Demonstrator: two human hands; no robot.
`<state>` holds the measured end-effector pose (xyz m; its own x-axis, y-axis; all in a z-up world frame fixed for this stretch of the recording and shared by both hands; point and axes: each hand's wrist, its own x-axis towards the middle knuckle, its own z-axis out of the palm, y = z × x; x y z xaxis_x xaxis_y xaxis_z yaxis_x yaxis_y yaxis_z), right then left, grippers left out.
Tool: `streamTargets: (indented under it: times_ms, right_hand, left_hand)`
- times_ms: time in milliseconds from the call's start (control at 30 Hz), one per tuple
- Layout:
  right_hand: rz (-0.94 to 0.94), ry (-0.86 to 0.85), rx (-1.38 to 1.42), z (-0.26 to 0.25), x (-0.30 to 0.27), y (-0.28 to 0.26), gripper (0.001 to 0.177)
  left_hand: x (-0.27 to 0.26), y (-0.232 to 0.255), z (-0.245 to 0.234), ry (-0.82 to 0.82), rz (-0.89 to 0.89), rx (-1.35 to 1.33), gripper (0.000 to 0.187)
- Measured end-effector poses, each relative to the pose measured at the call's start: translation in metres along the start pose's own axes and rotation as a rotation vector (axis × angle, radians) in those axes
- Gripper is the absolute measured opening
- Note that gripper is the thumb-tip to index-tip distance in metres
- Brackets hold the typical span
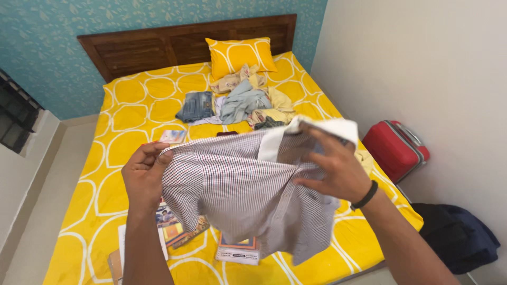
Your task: The person buttons a checkered shirt while standing in a bedroom. They align the placket and fasten the buttons one by one from the bottom up.
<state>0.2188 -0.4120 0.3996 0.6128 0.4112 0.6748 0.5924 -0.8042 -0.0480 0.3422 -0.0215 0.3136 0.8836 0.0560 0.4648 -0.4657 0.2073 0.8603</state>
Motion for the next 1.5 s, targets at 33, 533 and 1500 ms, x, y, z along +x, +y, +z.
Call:
streamTargets:
  times_ms: [33,533,1500]
  right_hand:
    - [0.035,-0.078,-0.012,0.008,-0.001,-0.003,0.040]
    - [0.217,-0.370,0.501,0.082,-0.003,-0.064,0.015]
    - [0.676,-0.124,1.280,0.125,-0.105,-0.026,0.009]
  left_hand:
    - [0.001,-0.005,-0.008,0.019,-0.004,0.024,0.018]
    - [-0.110,-0.012,0.079,-0.406,-0.038,0.260,0.018]
    - [-0.129,-0.041,0.143,-0.400,-0.144,0.144,0.017]
